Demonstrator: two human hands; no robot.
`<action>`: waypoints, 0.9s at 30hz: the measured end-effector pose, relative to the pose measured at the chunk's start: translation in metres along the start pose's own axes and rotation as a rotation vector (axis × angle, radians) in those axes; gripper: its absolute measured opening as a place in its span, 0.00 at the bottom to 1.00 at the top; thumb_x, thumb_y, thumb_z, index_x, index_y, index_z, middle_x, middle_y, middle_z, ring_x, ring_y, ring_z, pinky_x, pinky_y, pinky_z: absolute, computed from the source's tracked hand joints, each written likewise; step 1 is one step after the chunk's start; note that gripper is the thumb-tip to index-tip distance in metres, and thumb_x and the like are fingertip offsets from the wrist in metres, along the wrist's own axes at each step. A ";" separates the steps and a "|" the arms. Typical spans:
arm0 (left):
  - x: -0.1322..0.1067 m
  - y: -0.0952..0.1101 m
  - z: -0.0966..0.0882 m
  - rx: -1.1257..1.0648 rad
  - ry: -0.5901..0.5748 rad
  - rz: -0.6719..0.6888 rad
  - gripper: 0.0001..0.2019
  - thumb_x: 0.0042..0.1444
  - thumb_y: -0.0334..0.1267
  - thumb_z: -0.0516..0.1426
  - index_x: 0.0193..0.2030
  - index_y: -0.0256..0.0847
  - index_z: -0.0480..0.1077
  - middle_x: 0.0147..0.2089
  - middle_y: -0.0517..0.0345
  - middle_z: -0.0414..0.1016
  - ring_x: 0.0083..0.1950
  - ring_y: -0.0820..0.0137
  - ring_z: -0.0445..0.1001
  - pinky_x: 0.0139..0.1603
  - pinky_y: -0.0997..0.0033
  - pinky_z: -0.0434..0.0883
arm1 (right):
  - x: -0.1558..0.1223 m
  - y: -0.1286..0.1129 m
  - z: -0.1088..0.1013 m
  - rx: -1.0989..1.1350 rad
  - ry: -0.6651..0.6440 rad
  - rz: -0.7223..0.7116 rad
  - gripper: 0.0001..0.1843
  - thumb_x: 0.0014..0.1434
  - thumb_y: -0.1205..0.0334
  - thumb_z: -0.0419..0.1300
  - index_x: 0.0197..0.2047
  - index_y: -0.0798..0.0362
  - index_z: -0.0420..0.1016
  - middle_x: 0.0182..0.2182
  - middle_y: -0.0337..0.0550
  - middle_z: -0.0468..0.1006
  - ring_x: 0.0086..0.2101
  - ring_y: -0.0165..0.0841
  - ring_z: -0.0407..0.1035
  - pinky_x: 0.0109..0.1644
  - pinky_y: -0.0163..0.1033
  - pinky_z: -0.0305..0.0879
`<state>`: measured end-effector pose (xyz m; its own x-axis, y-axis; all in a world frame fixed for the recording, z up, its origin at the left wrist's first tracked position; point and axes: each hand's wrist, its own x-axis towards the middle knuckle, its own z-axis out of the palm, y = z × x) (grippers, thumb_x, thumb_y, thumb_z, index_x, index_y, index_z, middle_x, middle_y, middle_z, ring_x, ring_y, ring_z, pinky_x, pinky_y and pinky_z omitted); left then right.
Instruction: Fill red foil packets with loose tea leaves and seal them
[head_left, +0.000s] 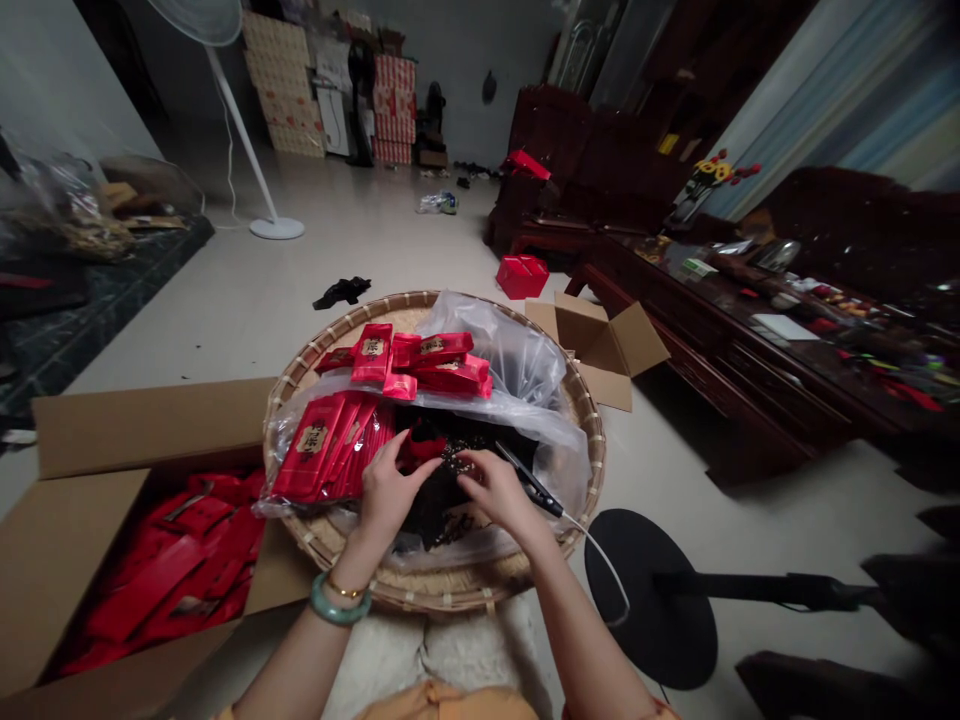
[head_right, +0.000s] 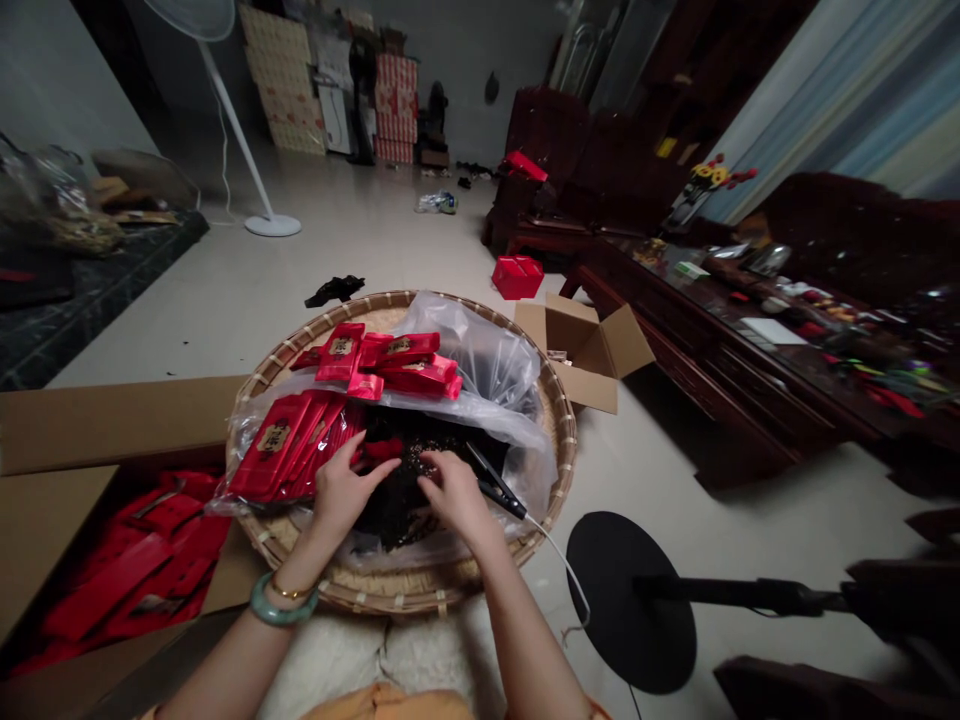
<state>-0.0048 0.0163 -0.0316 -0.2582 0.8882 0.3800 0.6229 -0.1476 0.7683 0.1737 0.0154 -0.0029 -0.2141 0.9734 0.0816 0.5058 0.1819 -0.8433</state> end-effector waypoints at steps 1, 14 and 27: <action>0.001 -0.001 -0.001 -0.001 0.002 -0.018 0.26 0.45 0.48 0.65 0.50 0.38 0.70 0.42 0.49 0.78 0.37 0.63 0.78 0.40 0.62 0.75 | -0.002 0.005 0.006 -0.104 -0.075 0.019 0.23 0.48 0.70 0.62 0.49 0.50 0.73 0.42 0.47 0.76 0.40 0.38 0.71 0.47 0.45 0.67; 0.001 -0.011 -0.005 0.037 0.004 -0.039 0.29 0.43 0.48 0.66 0.51 0.36 0.69 0.43 0.46 0.78 0.37 0.62 0.78 0.39 0.62 0.75 | 0.013 0.012 0.041 -0.389 -0.197 0.064 0.15 0.47 0.76 0.59 0.39 0.55 0.75 0.38 0.48 0.76 0.38 0.37 0.71 0.43 0.39 0.65; -0.001 0.003 -0.001 0.035 -0.046 0.108 0.24 0.46 0.44 0.64 0.50 0.39 0.69 0.45 0.49 0.77 0.46 0.59 0.76 0.47 0.60 0.73 | 0.018 -0.046 -0.022 0.203 0.267 -0.102 0.08 0.51 0.64 0.61 0.35 0.52 0.78 0.34 0.42 0.79 0.33 0.32 0.73 0.36 0.34 0.69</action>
<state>-0.0038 0.0147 -0.0288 -0.1544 0.8870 0.4352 0.6710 -0.2292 0.7051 0.1651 0.0281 0.0489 -0.0154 0.9586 0.2843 0.3109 0.2748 -0.9098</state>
